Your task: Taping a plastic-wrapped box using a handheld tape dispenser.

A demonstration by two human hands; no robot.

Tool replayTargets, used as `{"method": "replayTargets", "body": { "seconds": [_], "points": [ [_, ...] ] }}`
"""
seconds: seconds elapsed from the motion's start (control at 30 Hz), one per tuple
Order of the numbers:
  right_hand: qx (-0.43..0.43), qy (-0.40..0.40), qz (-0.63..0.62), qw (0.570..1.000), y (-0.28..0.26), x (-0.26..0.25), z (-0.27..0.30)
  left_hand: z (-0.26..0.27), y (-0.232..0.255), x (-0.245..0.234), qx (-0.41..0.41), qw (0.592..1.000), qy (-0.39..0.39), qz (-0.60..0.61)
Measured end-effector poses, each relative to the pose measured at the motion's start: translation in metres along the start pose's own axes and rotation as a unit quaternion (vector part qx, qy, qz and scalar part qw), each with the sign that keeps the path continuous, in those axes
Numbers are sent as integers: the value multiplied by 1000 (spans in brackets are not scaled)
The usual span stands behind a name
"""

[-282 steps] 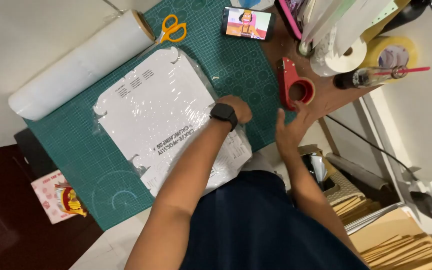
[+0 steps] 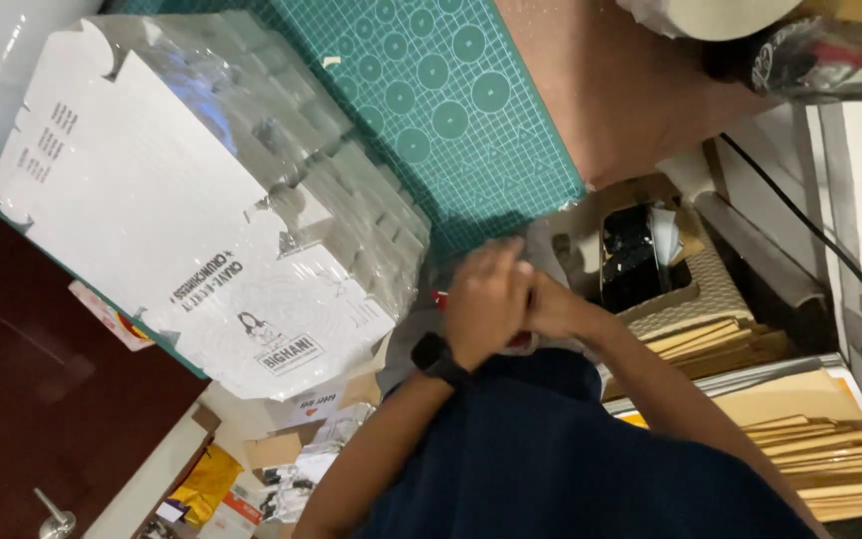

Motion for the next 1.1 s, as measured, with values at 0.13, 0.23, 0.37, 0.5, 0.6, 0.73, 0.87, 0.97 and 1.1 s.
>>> {"method": "replayTargets", "body": {
  "seconds": [0.13, 0.23, 0.37, 0.5, 0.6, 0.73, 0.87, 0.97, 1.1],
  "points": [
    [23, -30, 35, 999, -6, 8, -14, 5, -48, 17, -38, 997, 17, -65],
    [71, -36, 38, 996, -17, 7, -46, 10, -69, 31, -47, 998, -12, -32],
    [126, -61, 50, 989, 0, -2, -62, 11, -71, 33, -64, 998, -21, 3],
    [190, -38, 55, 980, -93, 35, -12, 15, -77, 44, -80, 997, -10, 7],
    [150, -54, -26, 987, -50, -9, 9, 13, -78, 46, -98, 995, -14, -17],
    [83, -28, -19, 996, -52, -38, 59, 20, -72, 39, -129, 991, -13, -19],
    [-36, 72, 37, 996, -105, -36, 120, 21, -50, -5, -316, 904, -209, 197],
    [-131, 141, 175, 966, -135, -26, 151, 11, -8, -58, -379, 802, -232, 400],
    [-315, 153, 299, 888, -163, -13, 166, 4, -6, -80, -382, 739, -175, 526]
  ]
}}
Point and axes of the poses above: each hand's wrist, its own z-axis away from the middle knuckle, its own x-axis out of the palm, y = z × x, the point moved 5 cm from there along -z, towards the middle knuckle, and after that the axes turned 15 degrees about -z, right-handed, at the moved point
